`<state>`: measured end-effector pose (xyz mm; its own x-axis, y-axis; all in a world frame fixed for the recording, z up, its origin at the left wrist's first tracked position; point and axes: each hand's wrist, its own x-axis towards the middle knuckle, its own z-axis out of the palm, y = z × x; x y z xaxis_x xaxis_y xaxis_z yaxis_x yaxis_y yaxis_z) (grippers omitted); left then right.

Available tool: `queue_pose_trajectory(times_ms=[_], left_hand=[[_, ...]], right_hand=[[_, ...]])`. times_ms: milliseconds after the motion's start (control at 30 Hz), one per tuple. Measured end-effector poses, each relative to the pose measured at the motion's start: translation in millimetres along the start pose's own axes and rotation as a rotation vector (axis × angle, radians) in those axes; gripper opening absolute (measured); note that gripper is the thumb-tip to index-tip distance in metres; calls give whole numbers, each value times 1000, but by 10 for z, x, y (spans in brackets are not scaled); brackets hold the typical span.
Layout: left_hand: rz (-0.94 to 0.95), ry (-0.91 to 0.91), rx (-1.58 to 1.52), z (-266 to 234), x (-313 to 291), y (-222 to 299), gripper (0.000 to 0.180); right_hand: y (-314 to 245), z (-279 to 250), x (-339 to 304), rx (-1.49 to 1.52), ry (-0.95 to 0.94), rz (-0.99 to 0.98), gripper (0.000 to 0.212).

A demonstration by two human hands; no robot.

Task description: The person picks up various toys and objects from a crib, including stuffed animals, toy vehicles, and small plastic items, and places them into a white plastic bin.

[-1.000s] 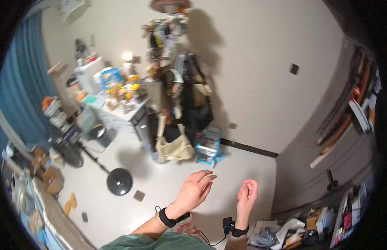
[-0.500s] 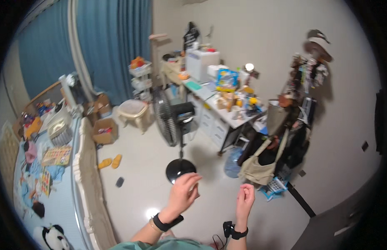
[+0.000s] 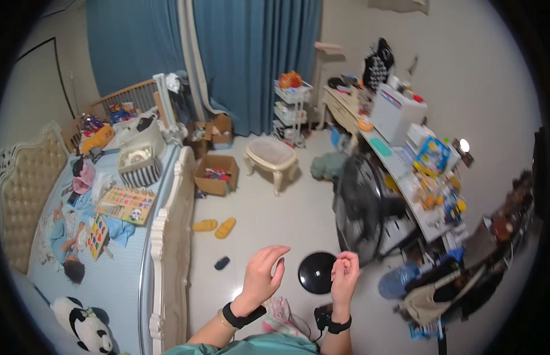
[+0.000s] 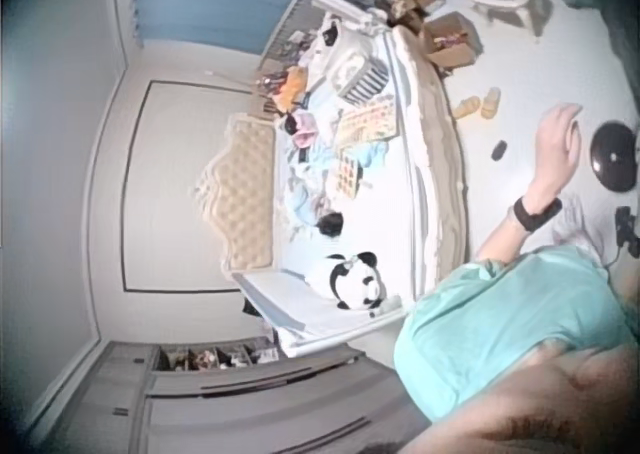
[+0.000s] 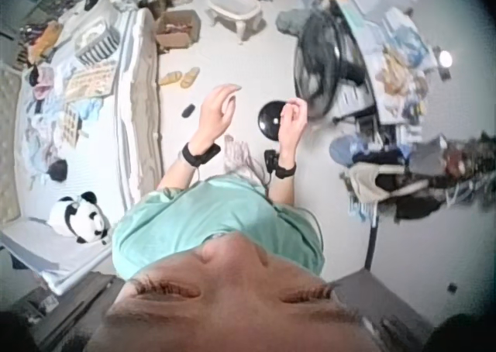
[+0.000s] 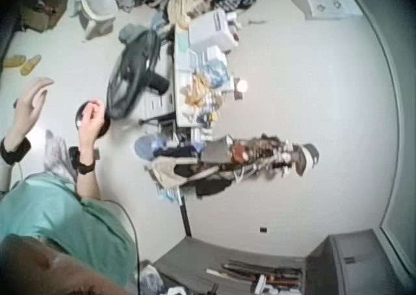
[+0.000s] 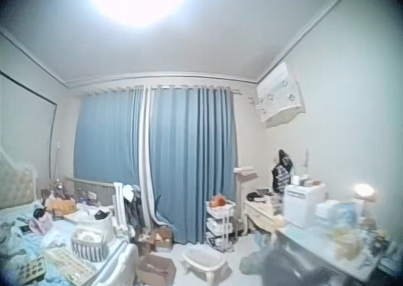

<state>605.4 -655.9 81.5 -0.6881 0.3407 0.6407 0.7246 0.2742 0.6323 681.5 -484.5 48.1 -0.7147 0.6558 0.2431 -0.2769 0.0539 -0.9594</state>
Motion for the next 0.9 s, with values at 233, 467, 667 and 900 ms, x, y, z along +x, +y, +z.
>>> queue_pose_trajectory(times_ms=[233, 467, 667, 900], left_hand=[[-95, 132, 159, -602, 1157, -1287, 26], [-290, 314, 271, -1470, 1704, -2966, 23], [-447, 410, 318, -2420, 2187, -4517, 24], [-526, 406, 223, -3086, 2907, -6217, 32]], right_hand=[[444, 1583, 1380, 12, -137, 34, 4], [975, 3287, 2226, 80, -328, 19, 4], [1602, 4688, 2587, 43, -315, 75, 4], [1914, 6421, 3088, -29, -325, 26, 4]])
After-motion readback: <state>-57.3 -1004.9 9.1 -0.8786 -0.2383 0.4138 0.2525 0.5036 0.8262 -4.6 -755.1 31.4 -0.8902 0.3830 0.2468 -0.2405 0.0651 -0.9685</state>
